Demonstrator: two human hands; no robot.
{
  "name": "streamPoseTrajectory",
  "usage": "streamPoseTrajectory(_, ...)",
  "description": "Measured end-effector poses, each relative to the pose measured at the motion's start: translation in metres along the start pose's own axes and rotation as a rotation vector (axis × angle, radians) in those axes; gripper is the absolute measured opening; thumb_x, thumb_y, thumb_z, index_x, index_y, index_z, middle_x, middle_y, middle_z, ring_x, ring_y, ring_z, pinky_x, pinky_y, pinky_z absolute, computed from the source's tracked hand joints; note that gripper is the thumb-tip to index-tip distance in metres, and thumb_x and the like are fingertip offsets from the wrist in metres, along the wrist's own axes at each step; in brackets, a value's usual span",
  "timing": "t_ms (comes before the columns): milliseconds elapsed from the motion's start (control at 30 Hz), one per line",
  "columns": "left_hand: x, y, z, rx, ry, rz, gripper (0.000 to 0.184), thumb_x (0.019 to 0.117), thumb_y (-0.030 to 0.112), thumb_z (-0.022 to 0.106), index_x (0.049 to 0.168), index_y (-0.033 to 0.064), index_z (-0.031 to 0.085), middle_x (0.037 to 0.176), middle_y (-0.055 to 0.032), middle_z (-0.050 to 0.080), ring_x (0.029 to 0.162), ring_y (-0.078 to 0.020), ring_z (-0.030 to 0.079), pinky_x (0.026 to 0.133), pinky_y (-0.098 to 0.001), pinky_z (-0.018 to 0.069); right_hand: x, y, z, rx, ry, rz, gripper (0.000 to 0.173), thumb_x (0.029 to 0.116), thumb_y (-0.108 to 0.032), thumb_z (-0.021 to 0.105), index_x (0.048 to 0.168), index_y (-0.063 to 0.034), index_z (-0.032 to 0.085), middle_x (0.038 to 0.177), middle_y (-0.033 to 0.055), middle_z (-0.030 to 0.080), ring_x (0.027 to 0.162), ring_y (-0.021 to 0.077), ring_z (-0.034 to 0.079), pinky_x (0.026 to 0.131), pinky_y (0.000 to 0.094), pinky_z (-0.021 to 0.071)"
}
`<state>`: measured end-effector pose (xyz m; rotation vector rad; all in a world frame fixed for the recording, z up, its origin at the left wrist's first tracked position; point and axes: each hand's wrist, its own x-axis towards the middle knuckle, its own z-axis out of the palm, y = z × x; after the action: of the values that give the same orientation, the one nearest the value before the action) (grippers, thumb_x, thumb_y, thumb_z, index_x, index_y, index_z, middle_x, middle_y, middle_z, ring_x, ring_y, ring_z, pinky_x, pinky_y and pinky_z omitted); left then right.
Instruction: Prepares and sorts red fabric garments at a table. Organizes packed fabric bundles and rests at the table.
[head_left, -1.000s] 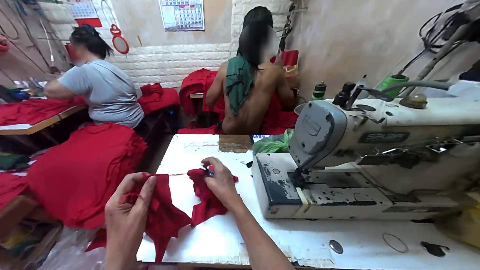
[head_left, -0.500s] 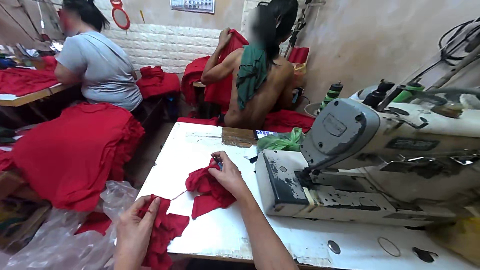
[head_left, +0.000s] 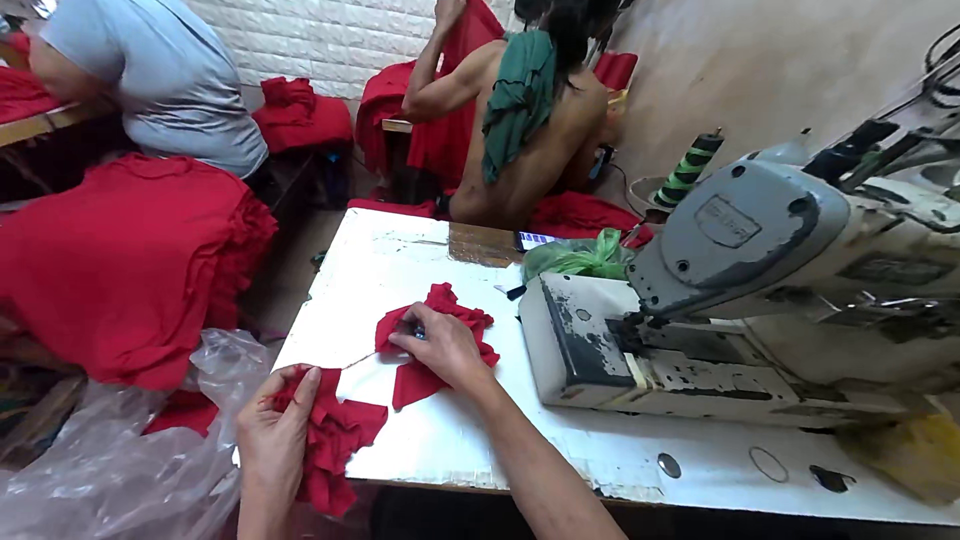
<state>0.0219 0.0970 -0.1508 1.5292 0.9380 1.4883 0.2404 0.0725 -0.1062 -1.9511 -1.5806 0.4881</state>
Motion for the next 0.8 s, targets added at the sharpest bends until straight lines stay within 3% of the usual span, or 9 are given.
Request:
streamPoseTrajectory(100,0.001,0.003,0.001,0.014,0.005,0.008,0.005,0.0948,0.006,0.065,0.097,0.0034,0.068,0.084,0.0094,0.068,0.077,0.0061,0.064,0.073,-0.0128,0.0543,-0.002,0.002,0.000,0.094,0.158,-0.040,0.045,0.0995,-0.045,0.063,0.120,-0.0054,0.064,0.091,0.0141,0.070,0.088,0.0314,0.068,0.080,0.0546,0.0533)
streamPoseTrajectory(200,0.001,0.002,-0.002,0.001,0.014,0.002,0.006,0.0955,0.006,0.065,0.099,0.0031,0.069,0.086,0.0060,0.070,0.079,0.0025,0.066,0.075,-0.0169,0.0561,-0.006,-0.003,0.002,0.116,0.260,-0.101,0.040,0.1044,-0.038,0.055,0.126,-0.0041,0.060,0.092,0.0148,0.069,0.085,0.0314,0.068,0.078,0.0541,0.0538)
streamPoseTrajectory(333,-0.001,0.002,-0.003,0.021,0.030,-0.028,0.009,0.0965,0.009,0.066,0.101,0.0029,0.071,0.089,0.0021,0.071,0.082,-0.0009,0.067,0.078,-0.0206,0.0566,-0.012,-0.008,0.012,0.049,0.384,-0.296,0.038,0.1022,-0.036,0.059,0.119,-0.0029,0.062,0.089,0.0130,0.069,0.080,0.0284,0.069,0.071,0.0491,0.0548)
streamPoseTrajectory(467,-0.002,0.004,-0.002,0.047,0.031,-0.041,0.009,0.0975,0.010,0.066,0.100,0.0035,0.071,0.089,0.0011,0.071,0.082,-0.0017,0.066,0.078,-0.0219,0.0559,-0.018,-0.013,0.018,-0.003,0.265,-0.448,0.029,0.0965,-0.029,0.068,0.111,-0.0044,0.071,0.096,0.0117,0.073,0.084,0.0269,0.072,0.072,0.0485,0.0583)
streamPoseTrajectory(600,-0.003,0.005,0.000,0.054,0.039,-0.043,0.009,0.0971,0.010,0.066,0.100,0.0028,0.071,0.088,0.0010,0.071,0.082,-0.0017,0.066,0.078,-0.0215,0.0552,-0.022,-0.018,0.023,-0.123,0.123,-0.498,0.021,0.0892,-0.016,0.075,0.105,-0.0026,0.073,0.095,0.0163,0.073,0.083,0.0350,0.072,0.069,0.0555,0.0564)
streamPoseTrajectory(800,-0.005,0.008,0.001,0.060,0.027,-0.043,0.008,0.0972,0.010,0.066,0.099,0.0035,0.071,0.087,0.0022,0.070,0.080,-0.0007,0.065,0.077,-0.0209,0.0548,-0.018,-0.017,0.048,-0.201,0.210,-0.544,0.014,0.0934,-0.013,0.069,0.098,-0.0012,0.072,0.087,0.0175,0.073,0.078,0.0371,0.073,0.065,0.0541,0.0557)
